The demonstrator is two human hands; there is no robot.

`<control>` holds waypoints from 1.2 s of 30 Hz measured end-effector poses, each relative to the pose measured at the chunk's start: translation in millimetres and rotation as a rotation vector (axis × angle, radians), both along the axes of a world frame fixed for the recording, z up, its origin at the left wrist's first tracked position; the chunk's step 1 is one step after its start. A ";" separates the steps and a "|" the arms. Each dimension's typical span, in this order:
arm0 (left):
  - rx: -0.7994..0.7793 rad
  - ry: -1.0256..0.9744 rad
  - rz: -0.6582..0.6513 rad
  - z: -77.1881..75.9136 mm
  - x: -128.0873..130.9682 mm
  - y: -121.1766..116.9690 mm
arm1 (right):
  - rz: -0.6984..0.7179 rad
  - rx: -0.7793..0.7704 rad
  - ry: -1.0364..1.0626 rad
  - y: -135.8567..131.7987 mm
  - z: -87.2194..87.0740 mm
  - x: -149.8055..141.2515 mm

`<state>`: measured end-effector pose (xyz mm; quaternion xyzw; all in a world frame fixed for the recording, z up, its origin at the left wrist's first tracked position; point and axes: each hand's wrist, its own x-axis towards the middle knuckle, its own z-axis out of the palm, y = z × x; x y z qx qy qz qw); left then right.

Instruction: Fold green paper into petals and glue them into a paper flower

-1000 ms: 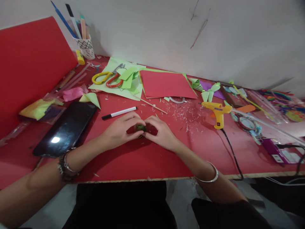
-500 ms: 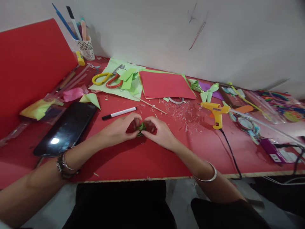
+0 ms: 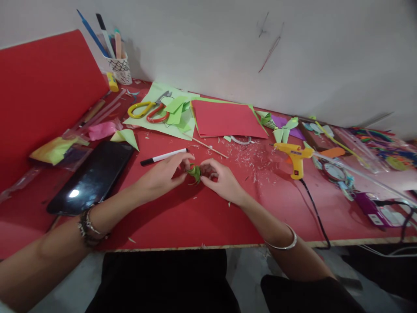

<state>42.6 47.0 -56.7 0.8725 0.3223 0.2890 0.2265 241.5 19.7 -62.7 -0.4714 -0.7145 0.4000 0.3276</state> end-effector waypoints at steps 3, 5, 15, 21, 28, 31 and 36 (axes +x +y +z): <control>0.070 0.003 0.025 -0.5 -0.6 0.2 | -0.010 -0.001 0.038 1.6 -3.2 0.8; 0.124 -0.002 0.077 -0.1 -1.0 -0.1 | -0.004 -0.001 0.057 2.1 -4.4 0.9; 0.570 -0.028 0.046 13.7 -5.1 -1.6 | -0.074 0.022 0.024 5.8 1.5 1.7; 0.846 0.030 0.064 20.5 -10.4 -5.9 | -0.132 0.098 0.026 4.0 22.2 9.7; 0.722 0.188 -0.056 31.6 -17.1 -7.7 | -0.132 0.142 -0.137 -11.1 50.5 38.6; 0.814 0.204 -0.108 41.5 -22.4 -5.1 | -0.223 0.079 -0.470 -15.8 65.0 63.5; 0.789 0.134 0.018 39.4 -24.2 -0.4 | -0.435 0.190 -0.660 -58.2 93.9 81.5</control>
